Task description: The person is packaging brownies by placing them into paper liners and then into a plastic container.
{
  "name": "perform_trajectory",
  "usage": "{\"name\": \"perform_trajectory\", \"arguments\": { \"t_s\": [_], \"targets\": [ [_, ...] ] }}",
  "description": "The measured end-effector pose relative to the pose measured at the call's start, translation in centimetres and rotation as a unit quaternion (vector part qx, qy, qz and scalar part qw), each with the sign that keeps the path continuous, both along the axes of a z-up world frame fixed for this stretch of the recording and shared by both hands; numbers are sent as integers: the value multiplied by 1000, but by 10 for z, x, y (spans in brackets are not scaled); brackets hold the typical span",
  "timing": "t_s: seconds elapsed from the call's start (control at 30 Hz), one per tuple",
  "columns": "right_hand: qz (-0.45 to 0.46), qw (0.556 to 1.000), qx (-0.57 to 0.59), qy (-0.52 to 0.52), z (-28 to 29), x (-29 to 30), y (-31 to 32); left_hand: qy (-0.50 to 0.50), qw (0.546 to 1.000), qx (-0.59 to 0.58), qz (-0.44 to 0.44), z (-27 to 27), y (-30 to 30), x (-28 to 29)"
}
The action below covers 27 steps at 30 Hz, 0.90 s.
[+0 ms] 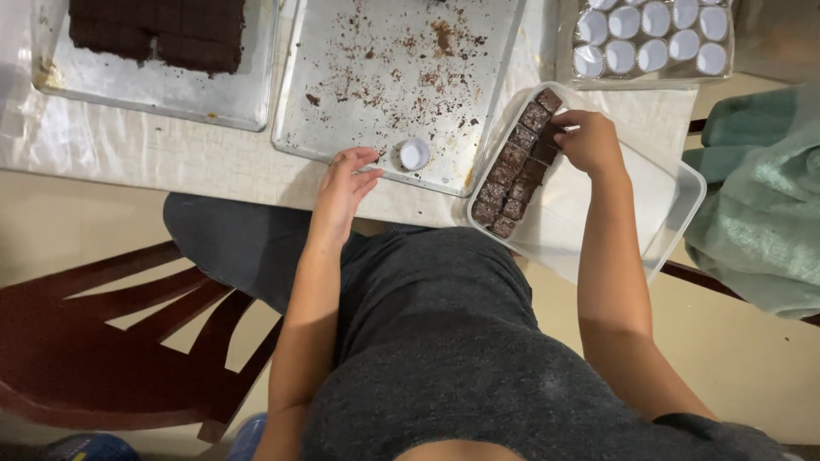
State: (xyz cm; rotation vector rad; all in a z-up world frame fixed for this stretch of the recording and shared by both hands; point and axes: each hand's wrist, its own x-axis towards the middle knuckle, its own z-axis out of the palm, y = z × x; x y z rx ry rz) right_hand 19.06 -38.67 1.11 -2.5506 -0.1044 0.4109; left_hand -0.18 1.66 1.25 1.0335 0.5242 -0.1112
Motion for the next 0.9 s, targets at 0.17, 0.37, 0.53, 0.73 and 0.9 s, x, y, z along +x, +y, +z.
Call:
{"name": "perform_trajectory", "arguments": {
  "t_s": [0.17,0.37,0.53,0.73,0.9],
  "targets": [
    [-11,1000,-8,-1,1,-3,1,-7,1000,-9,-5,-2,-1,-1],
    [-33,998,42,14,3,-7,5,-5,1000,-6,-9,2,-4,4],
    [-73,990,113,33,-12,-7,-3,-9,1000,-10,-18,-6,-5,8],
    [-95,975,200,11,-33,-28,-13,-1,1000,-6,-15,-9,-8,7],
    [-364,853,370,55,-46,-60,-4,19,999,32,-1,-36,-7,6]
  ]
}}
